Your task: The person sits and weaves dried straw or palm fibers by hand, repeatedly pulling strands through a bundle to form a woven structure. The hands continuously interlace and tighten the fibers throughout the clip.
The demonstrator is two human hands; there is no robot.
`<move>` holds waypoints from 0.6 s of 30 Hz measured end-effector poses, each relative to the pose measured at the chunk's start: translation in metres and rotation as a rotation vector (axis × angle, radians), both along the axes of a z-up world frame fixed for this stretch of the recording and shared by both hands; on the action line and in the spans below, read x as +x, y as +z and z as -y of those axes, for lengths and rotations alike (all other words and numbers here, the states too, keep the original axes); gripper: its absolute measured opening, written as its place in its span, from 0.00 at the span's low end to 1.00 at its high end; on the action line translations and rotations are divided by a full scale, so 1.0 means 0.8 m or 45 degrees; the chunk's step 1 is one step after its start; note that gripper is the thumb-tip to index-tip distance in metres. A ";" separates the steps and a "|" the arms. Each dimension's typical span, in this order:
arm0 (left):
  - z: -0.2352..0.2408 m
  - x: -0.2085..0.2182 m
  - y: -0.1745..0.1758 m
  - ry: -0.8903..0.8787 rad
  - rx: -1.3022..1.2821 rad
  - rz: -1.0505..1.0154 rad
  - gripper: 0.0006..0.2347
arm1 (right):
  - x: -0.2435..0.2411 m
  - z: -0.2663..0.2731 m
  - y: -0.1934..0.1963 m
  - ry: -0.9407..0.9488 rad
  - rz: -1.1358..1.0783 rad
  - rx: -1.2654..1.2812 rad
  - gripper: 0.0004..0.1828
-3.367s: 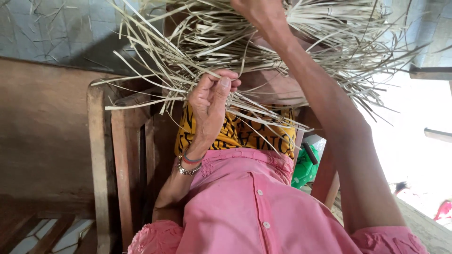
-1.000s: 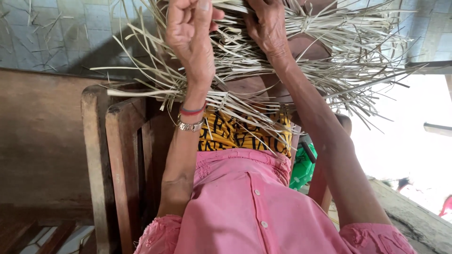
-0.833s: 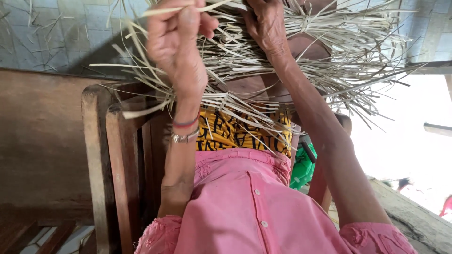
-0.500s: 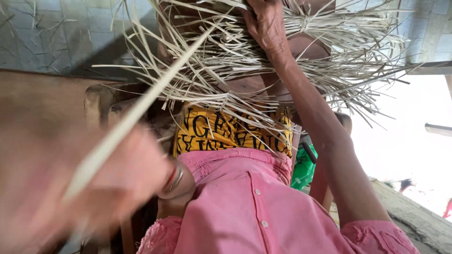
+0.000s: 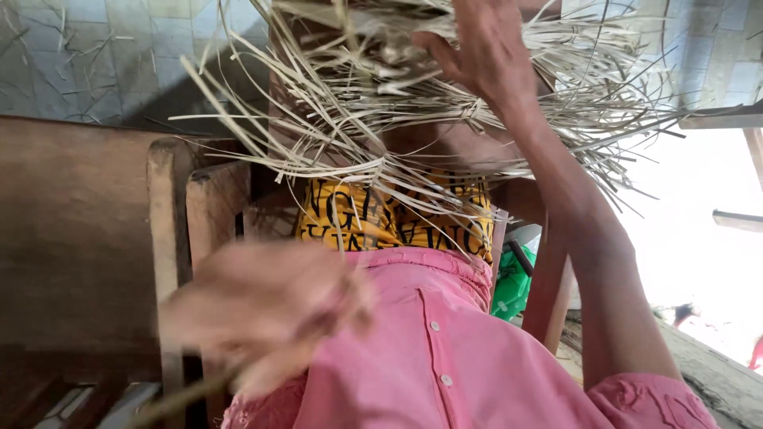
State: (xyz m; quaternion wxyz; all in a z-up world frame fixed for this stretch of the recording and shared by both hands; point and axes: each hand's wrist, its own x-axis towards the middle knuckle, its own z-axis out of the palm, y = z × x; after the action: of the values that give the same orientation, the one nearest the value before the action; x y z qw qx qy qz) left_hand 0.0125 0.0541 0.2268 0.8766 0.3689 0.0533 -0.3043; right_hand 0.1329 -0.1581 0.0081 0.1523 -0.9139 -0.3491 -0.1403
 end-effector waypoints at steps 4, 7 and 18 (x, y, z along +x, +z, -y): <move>0.019 -0.041 -0.140 0.113 -0.163 1.528 0.14 | -0.051 -0.028 0.092 0.152 -0.131 0.163 0.29; 0.045 -0.042 -0.143 0.661 -0.103 1.419 0.06 | -0.072 -0.037 0.121 0.444 0.160 0.211 0.19; 0.045 -0.049 -0.126 0.711 0.152 0.806 0.04 | -0.094 -0.051 0.123 0.581 0.278 0.718 0.13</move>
State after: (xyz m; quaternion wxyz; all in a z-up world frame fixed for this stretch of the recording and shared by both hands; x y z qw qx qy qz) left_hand -0.0266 0.0184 0.1264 0.8756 0.4656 -0.1031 0.0767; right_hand 0.0579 -0.1172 0.1062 0.3872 -0.7146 -0.5054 -0.2900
